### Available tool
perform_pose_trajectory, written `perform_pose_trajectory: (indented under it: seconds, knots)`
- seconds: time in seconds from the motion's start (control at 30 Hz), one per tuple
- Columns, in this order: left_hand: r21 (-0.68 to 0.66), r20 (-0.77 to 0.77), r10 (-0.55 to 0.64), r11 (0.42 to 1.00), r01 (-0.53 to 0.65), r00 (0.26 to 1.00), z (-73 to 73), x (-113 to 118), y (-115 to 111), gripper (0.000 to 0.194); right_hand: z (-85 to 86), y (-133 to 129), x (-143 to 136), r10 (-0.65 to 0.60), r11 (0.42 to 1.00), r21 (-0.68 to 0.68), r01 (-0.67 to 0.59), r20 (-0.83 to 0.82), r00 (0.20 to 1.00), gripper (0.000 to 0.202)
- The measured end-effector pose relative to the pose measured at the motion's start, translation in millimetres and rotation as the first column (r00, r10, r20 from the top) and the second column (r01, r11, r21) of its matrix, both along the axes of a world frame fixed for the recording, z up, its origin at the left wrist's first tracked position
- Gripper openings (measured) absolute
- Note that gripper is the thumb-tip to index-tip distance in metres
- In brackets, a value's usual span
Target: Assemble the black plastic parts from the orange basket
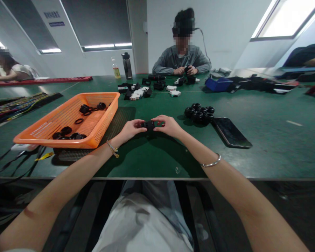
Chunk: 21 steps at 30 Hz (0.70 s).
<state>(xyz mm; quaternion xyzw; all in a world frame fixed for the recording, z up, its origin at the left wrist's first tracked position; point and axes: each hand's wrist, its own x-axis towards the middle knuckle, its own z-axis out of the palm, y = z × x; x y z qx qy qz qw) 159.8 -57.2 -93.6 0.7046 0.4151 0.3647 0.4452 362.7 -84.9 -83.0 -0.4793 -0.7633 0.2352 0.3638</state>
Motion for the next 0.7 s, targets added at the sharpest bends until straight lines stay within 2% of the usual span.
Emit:
perform_pose_trajectory:
  seconds: [0.13,0.3,0.5,0.7]
  knots:
    - [0.016,-0.007,-0.008,1.000,0.008,1.000,-0.6,-0.6,0.0,0.043,0.5,-0.2,-0.1,0.009,1.000,-0.008,-0.009,0.008,1.000,0.036]
    - [0.032,-0.032,0.001,0.999,0.000,0.999,-0.5,-0.3,0.2,0.043,0.9,-1.4,-0.7,0.006,1.000,-0.029,-0.007,-0.049,0.999,0.046]
    - [-0.003,-0.013,0.000,1.000,0.000,1.000,2.0,0.9,-1.8,0.042,3.0,-3.1,-2.0,-0.012,0.999,-0.047,0.010,-0.043,0.999,0.036]
    - [-0.017,-0.020,0.028,0.999,-0.029,0.999,3.4,1.7,-2.2,0.043,3.0,-2.2,-0.9,0.023,0.999,-0.031,-0.025,-0.046,0.999,0.043]
